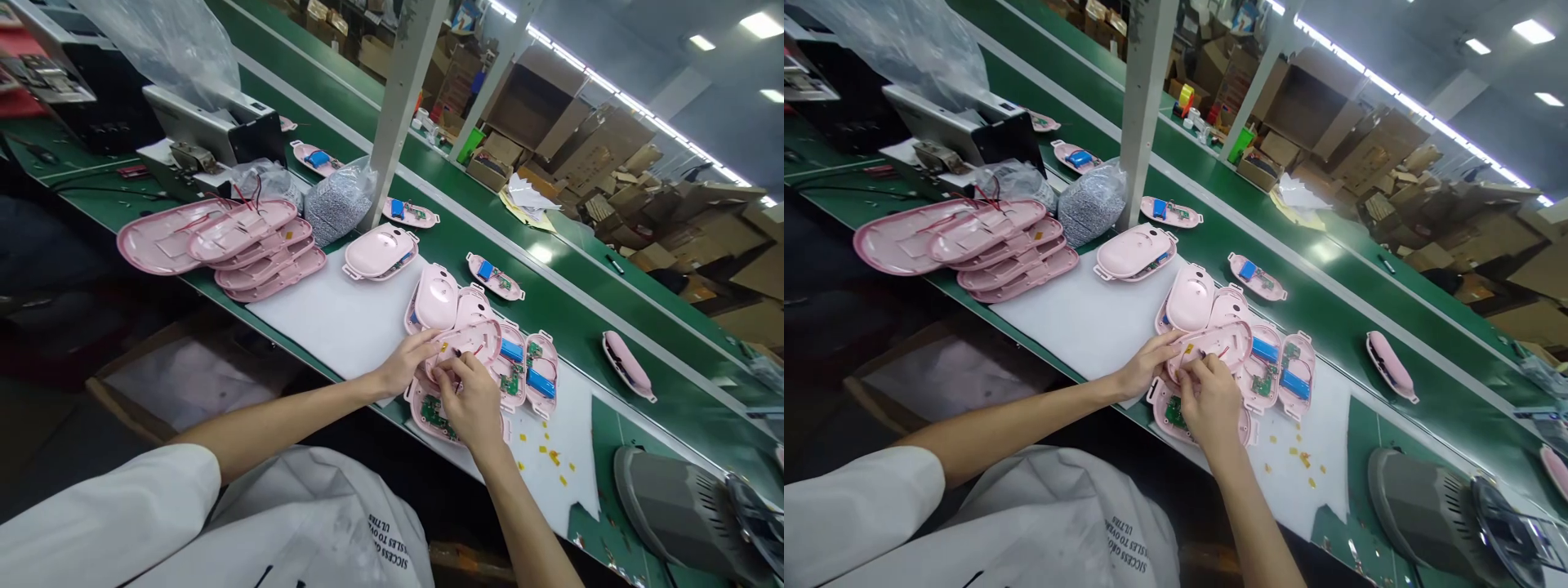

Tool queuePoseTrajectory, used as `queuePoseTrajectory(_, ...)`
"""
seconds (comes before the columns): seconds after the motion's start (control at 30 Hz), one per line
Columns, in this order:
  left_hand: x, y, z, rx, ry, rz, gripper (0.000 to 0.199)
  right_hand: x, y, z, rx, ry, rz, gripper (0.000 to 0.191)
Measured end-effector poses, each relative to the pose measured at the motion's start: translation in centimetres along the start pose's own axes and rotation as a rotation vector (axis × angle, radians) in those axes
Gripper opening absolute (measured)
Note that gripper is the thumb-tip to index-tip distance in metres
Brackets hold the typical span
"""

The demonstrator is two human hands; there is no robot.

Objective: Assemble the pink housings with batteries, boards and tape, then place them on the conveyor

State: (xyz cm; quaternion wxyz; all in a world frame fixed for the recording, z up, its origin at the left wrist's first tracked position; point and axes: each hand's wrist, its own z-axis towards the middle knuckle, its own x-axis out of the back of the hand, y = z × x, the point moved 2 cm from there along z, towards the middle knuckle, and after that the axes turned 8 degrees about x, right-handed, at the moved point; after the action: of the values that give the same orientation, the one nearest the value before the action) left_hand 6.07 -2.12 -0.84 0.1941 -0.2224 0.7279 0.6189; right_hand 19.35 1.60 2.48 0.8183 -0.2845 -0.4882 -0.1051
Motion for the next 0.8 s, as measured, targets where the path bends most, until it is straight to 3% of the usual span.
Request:
queuePoseTrajectory(0.13,-0.1,0.0,-0.4,-0.023,0.003,0.01,0.056,-0.8,-0.1,0.0,-0.043,0.093,-0.148,0.022)
queuePoseTrajectory(0.23,0.0,-0.1,-0.4,0.033,-0.046,0.031,0.06,-1.0,0.5,-0.1,-0.198,0.113,-0.174,0.036)
queuePoseTrajectory(0.3,0.2,0.0,-0.3,-0.008,-0.055,0.158,0.056,-0.3,1.1,-0.3,-0.293,0.088,-0.104,0.041)
queuePoseTrajectory(0.4,0.6,0.3,0.0,-0.157,-0.019,0.435,0.043,3.1,1.9,-0.9,-0.274,0.197,-0.051,0.037)
queuePoseTrajectory(0.47,0.9,0.5,0.0,-0.216,-0.039,0.582,0.042,6.3,1.9,-1.3,-0.163,0.343,-0.18,0.03)
queuePoseTrajectory(0.5,1.0,0.6,-0.1,-0.238,-0.079,0.65,0.042,7.6,1.7,-1.5,-0.081,0.342,-0.249,0.031)
queuePoseTrajectory(0.53,1.1,0.8,-0.3,-0.259,-0.137,0.73,0.043,8.4,1.5,-1.7,0.006,0.265,-0.293,0.037)
queuePoseTrajectory(0.6,1.1,1.1,-0.8,-0.303,-0.312,0.905,0.045,8.5,0.9,-2.4,0.131,-0.049,-0.288,0.056)
queuePoseTrajectory(0.67,1.0,2.0,-1.7,-0.38,-0.504,1.085,0.05,6.8,0.7,-3.2,0.149,-0.371,-0.215,0.076)
queuePoseTrajectory(0.7,0.8,2.7,-2.2,-0.422,-0.57,1.18,0.053,5.6,0.8,-3.5,0.124,-0.471,-0.185,0.086)
queuePoseTrajectory(0.8,0.1,6.0,-2.8,-0.477,-0.659,1.438,0.063,1.8,1.7,-3.8,0.044,-0.558,-0.117,0.107)
